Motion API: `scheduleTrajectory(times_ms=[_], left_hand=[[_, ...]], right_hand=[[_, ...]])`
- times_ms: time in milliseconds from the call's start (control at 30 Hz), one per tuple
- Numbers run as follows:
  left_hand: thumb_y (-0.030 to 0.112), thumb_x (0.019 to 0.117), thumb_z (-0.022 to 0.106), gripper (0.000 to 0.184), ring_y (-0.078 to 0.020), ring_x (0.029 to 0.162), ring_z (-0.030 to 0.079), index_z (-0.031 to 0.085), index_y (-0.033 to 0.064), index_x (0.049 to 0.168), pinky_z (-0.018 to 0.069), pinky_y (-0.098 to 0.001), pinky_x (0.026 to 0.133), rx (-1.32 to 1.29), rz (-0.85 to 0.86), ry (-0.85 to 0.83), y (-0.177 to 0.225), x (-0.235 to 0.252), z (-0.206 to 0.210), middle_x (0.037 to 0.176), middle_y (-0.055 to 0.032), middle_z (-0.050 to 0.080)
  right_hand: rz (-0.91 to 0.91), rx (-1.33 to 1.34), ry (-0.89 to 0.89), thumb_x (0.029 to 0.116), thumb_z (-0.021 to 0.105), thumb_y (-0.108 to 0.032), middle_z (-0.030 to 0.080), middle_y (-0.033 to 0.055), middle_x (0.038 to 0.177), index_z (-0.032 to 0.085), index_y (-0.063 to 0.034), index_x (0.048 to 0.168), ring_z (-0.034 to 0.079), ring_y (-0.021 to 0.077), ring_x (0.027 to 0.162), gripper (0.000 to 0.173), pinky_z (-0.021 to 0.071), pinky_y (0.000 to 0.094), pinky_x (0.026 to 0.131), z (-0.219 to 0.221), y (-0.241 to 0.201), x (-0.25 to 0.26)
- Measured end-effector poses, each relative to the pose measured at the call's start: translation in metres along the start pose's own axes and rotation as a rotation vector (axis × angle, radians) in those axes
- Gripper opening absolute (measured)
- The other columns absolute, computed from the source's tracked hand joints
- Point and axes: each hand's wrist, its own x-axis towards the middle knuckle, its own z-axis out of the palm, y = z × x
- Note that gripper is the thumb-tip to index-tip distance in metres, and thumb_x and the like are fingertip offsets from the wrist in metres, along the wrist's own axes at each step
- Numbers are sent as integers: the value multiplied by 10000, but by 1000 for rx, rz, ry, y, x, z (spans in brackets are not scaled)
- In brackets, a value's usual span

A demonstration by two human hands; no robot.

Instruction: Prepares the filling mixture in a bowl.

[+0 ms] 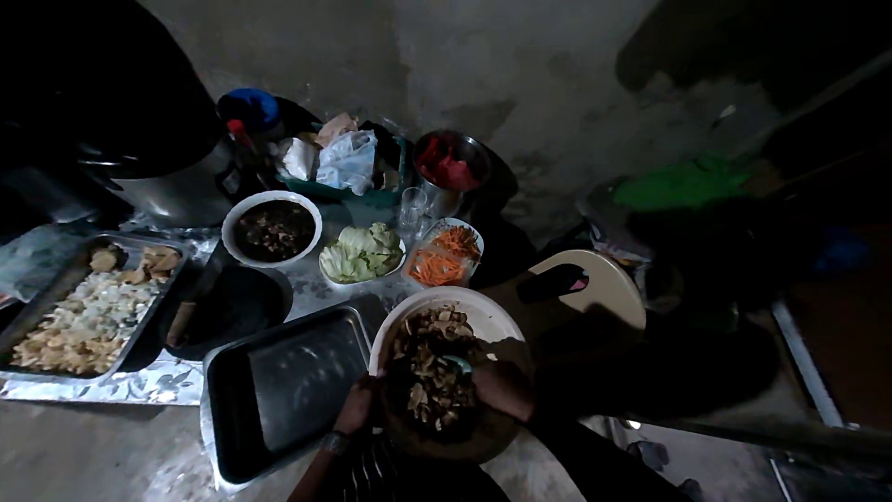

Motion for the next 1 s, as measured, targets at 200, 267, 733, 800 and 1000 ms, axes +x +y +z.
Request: scheduleTrajectory(times_ms=[200,267,733,800,1000], left_hand=[[309,1071,528,329,-173,703,631,609,13,1187,558,-365,618,12,-18,9,6,-7,1,859,-101,643],[308,1074,521,335,-189,743,639,608,5,1190,566,-389,663,11,-26,6,5,-6,-1,886,-112,649],[300,1059,545,339,-215,775,653,595,3,1216,574,-428,687,-13,-34,3,0,3,-3,910,-129,658],[314,1059,543,358,-220,770,662,598,7,1234,581,-433,675,9,-37,12,-2,4,-3,912,-133,668],[227,1095,455,334,-199,833,638,593,-53,1213,566,-410,739,148,-7,51,40,-38,22,985,-151,655]], right_hand=[[141,51,87,999,588,-221,629,286,1272,662,22,1240,599,467,1205,350,494,654,967,-2,15,28],[14,7,-4,974,605,-180,653,274,1206,680,15,1164,632,470,1122,282,511,669,900,5,-3,24],[-404,211,95,1042,595,-255,718,153,1086,718,-95,1261,690,277,961,298,552,497,899,-121,74,-90],[-670,170,177,992,644,-260,749,108,978,760,-124,1197,710,217,872,273,585,449,812,-150,77,-122],[-1183,804,1243,912,749,-328,630,-100,687,664,-145,754,577,-52,636,257,481,110,626,-125,43,-188]])
